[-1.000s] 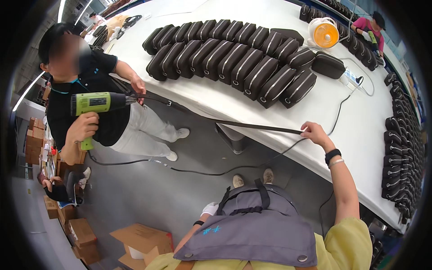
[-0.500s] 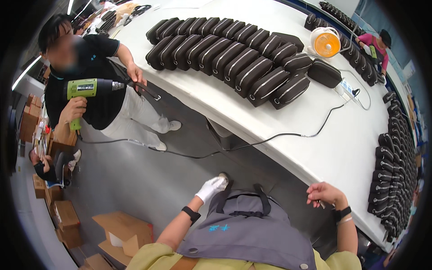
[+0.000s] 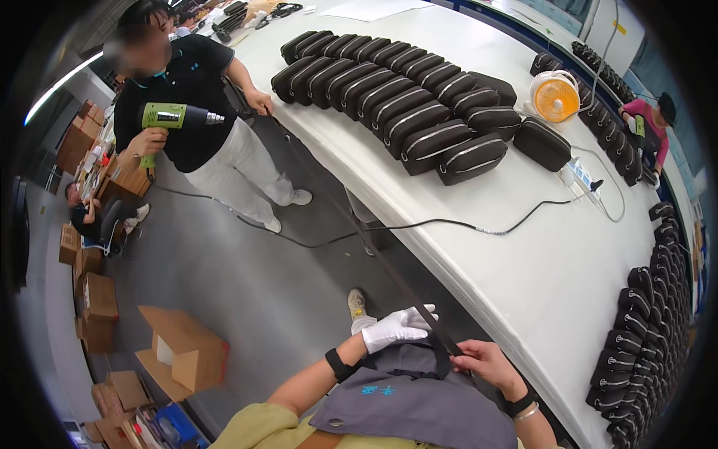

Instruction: Organizing and heat-treating zippered pouches in a workshop environment.

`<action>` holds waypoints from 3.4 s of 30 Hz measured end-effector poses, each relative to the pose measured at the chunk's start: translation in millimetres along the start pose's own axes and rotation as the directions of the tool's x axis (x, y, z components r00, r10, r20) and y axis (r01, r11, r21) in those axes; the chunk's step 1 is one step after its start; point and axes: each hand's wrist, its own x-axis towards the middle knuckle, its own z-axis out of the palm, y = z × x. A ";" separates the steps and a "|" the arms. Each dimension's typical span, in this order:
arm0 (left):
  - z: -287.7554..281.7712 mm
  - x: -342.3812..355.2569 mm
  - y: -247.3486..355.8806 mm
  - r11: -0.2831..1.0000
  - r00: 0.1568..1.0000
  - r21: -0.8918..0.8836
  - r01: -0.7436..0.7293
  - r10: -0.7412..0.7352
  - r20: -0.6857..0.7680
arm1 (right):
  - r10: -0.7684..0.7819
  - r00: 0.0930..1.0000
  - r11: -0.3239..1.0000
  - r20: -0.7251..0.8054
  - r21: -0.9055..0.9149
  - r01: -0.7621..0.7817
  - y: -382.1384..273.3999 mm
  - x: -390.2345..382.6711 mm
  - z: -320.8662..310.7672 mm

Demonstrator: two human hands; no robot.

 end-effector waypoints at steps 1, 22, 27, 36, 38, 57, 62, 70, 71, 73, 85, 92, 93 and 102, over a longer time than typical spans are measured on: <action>9.5 0.3 -2.0 1.000 1.000 0.005 0.026 -0.026 -0.003 | 0.002 1.000 1.000 0.007 -0.003 -0.002 -2.0 0.0 0.9; 47.2 -22.8 8.5 0.996 0.780 0.077 0.044 0.014 -0.625 | -0.347 0.937 0.749 0.037 -0.590 0.301 -2.6 40.4 58.3; 47.0 -41.7 17.5 0.996 0.815 -0.084 -0.023 -0.029 -0.579 | 0.122 0.971 0.982 0.208 0.119 -0.149 -1.2 50.7 45.2; 63.5 -66.9 25.9 0.964 0.930 0.221 0.149 -0.060 -0.363 | 0.116 0.940 0.988 0.320 0.055 -0.141 1.5 53.8 58.4; 62.2 -70.7 22.5 0.935 0.940 0.329 0.136 -0.016 -0.341 | 0.102 0.936 0.994 0.337 -0.011 -0.105 7.9 58.4 56.3; 50.6 -71.4 -12.8 0.904 0.915 0.413 0.111 0.069 -0.398 | 0.067 0.939 0.998 0.338 -0.014 -0.066 8.6 55.1 63.6; 58.1 -74.8 -0.5 0.884 0.904 0.439 0.163 0.044 -0.425 | 0.054 0.938 0.998 0.343 -0.035 -0.044 10.6 56.9 62.5; 66.5 -79.0 2.3 0.945 0.895 0.317 0.078 0.073 -0.440 | 0.052 0.934 0.997 0.355 -0.075 -0.026 6.3 55.0 64.7; 66.7 -79.1 0.4 0.947 0.897 0.309 0.086 0.061 -0.437 | 0.045 0.932 0.997 0.359 -0.073 -0.019 6.1 53.9 65.2; 67.2 -79.0 -3.7 0.957 0.903 0.280 0.074 0.055 -0.427 | 0.040 0.931 0.998 0.362 -0.055 -0.022 6.4 54.2 66.3; 64.1 -78.9 -10.5 1.000 0.923 0.000 -0.031 0.029 -0.384 | -0.018 0.934 0.998 0.357 0.062 -0.005 19.2 49.1 63.2; 66.5 -77.5 -17.6 0.995 0.911 -0.084 -0.045 0.006 -0.413 | -0.007 0.954 1.000 0.299 -0.015 0.012 22.5 39.5 62.8; 67.0 -76.7 -18.6 0.993 0.905 -0.099 -0.069 0.020 -0.424 | -0.006 0.955 1.000 0.296 -0.015 0.011 24.6 38.9 63.0; 73.5 -74.1 -20.6 0.992 0.912 -0.117 -0.053 0.000 -0.411 | 0.014 0.969 1.000 0.247 -0.030 -0.007 31.3 33.1 63.4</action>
